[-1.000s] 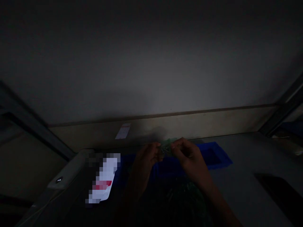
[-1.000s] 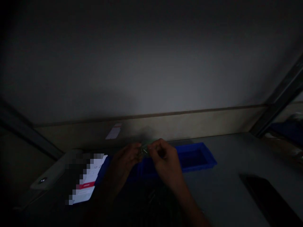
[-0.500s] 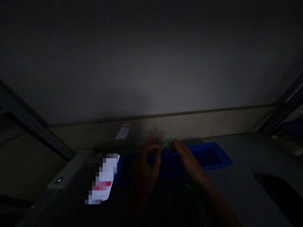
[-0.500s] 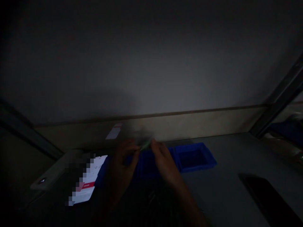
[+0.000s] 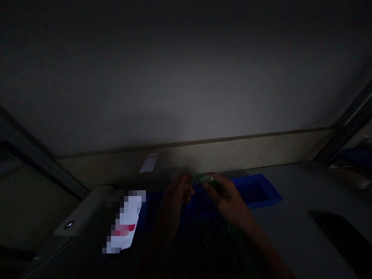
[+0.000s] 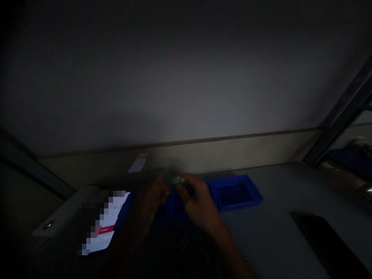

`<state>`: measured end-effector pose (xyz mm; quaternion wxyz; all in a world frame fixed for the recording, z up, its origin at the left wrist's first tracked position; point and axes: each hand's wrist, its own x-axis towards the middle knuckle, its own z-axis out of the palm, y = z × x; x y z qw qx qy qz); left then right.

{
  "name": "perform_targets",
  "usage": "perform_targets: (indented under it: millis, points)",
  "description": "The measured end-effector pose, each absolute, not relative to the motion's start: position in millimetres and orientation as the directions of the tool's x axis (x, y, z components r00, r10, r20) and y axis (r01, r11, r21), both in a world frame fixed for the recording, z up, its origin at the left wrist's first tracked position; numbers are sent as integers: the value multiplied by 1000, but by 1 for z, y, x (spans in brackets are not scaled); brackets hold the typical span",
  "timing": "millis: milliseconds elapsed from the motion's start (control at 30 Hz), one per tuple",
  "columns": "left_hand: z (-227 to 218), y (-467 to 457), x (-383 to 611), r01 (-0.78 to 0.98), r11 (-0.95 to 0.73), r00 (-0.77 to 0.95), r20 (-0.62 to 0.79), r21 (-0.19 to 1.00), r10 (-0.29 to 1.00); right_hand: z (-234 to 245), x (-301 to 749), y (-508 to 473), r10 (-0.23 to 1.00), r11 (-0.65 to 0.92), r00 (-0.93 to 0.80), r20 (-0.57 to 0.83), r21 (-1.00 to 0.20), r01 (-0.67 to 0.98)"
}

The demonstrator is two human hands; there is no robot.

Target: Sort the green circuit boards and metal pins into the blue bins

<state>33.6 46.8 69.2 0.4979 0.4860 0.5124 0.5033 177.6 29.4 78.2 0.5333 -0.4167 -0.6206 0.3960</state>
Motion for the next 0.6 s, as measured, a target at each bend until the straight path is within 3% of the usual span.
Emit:
perform_targets:
  millis: [133, 300, 467, 600]
  points:
    - [76, 42, 32, -138, 114, 61, -106, 984, 992, 74, 178, 28, 824, 567, -162, 543, -791, 229]
    - [88, 32, 29, 27, -48, -17, 48, 998, 999, 75, 185, 24, 826, 562, -277, 491, -761, 325]
    - [95, 32, 24, 216, -184, -178, 224, 959, 958, 86, 190, 22, 912, 410, -104, 396, -889, 206]
    - [89, 31, 23, 318, -313, -154, 374, 895, 914, 88, 179, 24, 993, 113, -21, 113, -993, -26]
